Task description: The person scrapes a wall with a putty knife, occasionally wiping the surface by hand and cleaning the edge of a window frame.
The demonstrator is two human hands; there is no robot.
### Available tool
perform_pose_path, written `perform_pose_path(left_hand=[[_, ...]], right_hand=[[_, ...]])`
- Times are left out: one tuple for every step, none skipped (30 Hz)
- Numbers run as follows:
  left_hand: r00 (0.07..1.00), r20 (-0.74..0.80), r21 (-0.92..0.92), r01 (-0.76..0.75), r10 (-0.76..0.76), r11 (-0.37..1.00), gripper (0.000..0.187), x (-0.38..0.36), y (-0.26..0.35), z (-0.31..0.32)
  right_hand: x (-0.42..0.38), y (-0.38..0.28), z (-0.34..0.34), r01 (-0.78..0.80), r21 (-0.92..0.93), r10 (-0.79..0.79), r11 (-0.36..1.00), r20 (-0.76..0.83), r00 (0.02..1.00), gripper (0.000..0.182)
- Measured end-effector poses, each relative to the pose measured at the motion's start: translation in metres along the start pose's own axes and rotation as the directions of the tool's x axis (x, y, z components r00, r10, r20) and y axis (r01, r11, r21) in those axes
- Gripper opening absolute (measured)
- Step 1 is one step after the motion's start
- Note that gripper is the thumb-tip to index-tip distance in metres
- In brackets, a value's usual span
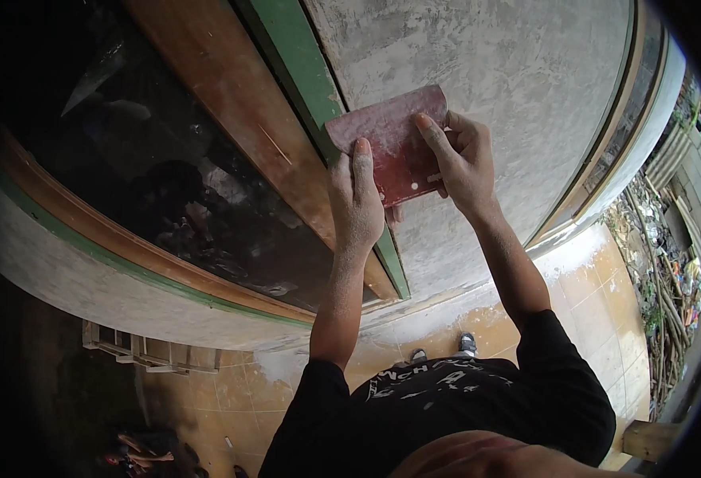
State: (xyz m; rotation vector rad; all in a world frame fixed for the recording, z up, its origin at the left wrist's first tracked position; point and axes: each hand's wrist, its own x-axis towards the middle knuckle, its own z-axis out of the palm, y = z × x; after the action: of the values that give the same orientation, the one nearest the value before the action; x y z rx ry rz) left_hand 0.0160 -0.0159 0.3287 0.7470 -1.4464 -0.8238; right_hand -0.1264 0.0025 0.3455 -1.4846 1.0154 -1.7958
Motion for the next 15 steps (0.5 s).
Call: perform_pose_path(left_hand=[[0.999, -0.038, 0.003, -0.027, 0.027, 1.0, 0.038, -0.001, -0.006, 0.002], [0.996, -0.076, 0.005, -0.054, 0.055, 0.999, 0.038, -0.001, -0.009, 0.004], [0.996, -0.079, 0.005, -0.051, 0.051, 0.999, 0.038, 0.001, 0.001, 0.005], [1.0, -0.011, -0.06, -0.003, 0.002, 0.998, 0.038, 0.005, 0.021, 0.003], [0.997, 0.06, -0.121, 0.048, -0.041, 0.991, 0.038, 0.009, 0.032, 0.002], [0.995, 0.024, -0.091, 0.094, -0.092, 0.991, 0.037, 0.015, 0.032, 0.002], [0.995, 0.023, -0.089, 0.096, -0.094, 0.991, 0.037, 0.013, 0.034, 0.004], [0.995, -0.013, -0.097, 0.095, -0.097, 0.991, 0.038, 0.011, 0.036, 0.007], [0.994, -0.049, -0.105, 0.091, -0.096, 0.99, 0.039, 0.01, 0.037, 0.009], [1.0, -0.007, 0.004, 0.028, -0.028, 1.0, 0.039, 0.007, 0.02, 0.003], [0.999, 0.001, 0.008, 0.032, -0.032, 0.999, 0.039, 0.002, 0.008, 0.001], [0.998, -0.068, 0.012, 0.003, -0.002, 1.0, 0.038, 0.0, 0.008, 0.008], [0.99, -0.137, 0.016, -0.025, 0.027, 1.0, 0.038, -0.002, 0.01, 0.014], [0.99, -0.14, 0.017, -0.023, 0.025, 1.0, 0.038, 0.003, 0.015, 0.012], [0.997, -0.074, -0.024, -0.017, 0.015, 1.0, 0.037, 0.012, 0.023, 0.009]], right_hand=[[-0.001, 0.005, -0.001, 0.004, -0.021, -0.004, 1.0, -0.003, 1.0, 0.035], [-0.002, 0.008, -0.002, 0.008, -0.044, -0.009, 0.999, -0.005, 1.0, 0.035], [0.001, 0.005, -0.002, 0.005, -0.044, -0.005, 0.999, -0.002, 1.0, 0.035], [0.008, -0.002, 0.0, 0.029, -0.038, -0.03, 0.999, -0.015, 0.999, 0.035], [0.014, -0.01, 0.003, 0.055, -0.032, -0.056, 0.998, -0.029, 0.998, 0.035], [0.017, -0.018, 0.006, 0.067, -0.01, -0.068, 0.998, -0.052, 0.996, 0.035], [0.016, -0.017, 0.005, 0.065, -0.009, -0.066, 0.998, -0.051, 0.997, 0.035], [0.015, -0.015, 0.004, 0.049, -0.015, -0.05, 0.999, -0.035, 0.998, 0.035], [0.014, -0.013, 0.002, 0.036, -0.023, -0.037, 0.999, -0.02, 0.999, 0.035], [0.008, -0.009, 0.001, 0.019, -0.013, -0.019, 1.0, -0.016, 1.0, 0.034], [0.005, -0.002, 0.0, 0.02, -0.011, -0.02, 1.0, -0.013, 1.0, 0.034], [0.004, 0.003, 0.0, 0.03, -0.021, -0.031, 0.999, -0.024, 0.999, 0.034], [0.003, 0.005, 0.0, 0.039, -0.031, -0.04, 0.999, -0.036, 0.999, 0.034], [0.007, 0.002, -0.003, 0.037, -0.057, -0.038, 0.998, -0.019, 0.999, 0.034], [0.012, -0.006, -0.001, 0.032, -0.056, -0.034, 0.998, -0.018, 0.999, 0.034]])
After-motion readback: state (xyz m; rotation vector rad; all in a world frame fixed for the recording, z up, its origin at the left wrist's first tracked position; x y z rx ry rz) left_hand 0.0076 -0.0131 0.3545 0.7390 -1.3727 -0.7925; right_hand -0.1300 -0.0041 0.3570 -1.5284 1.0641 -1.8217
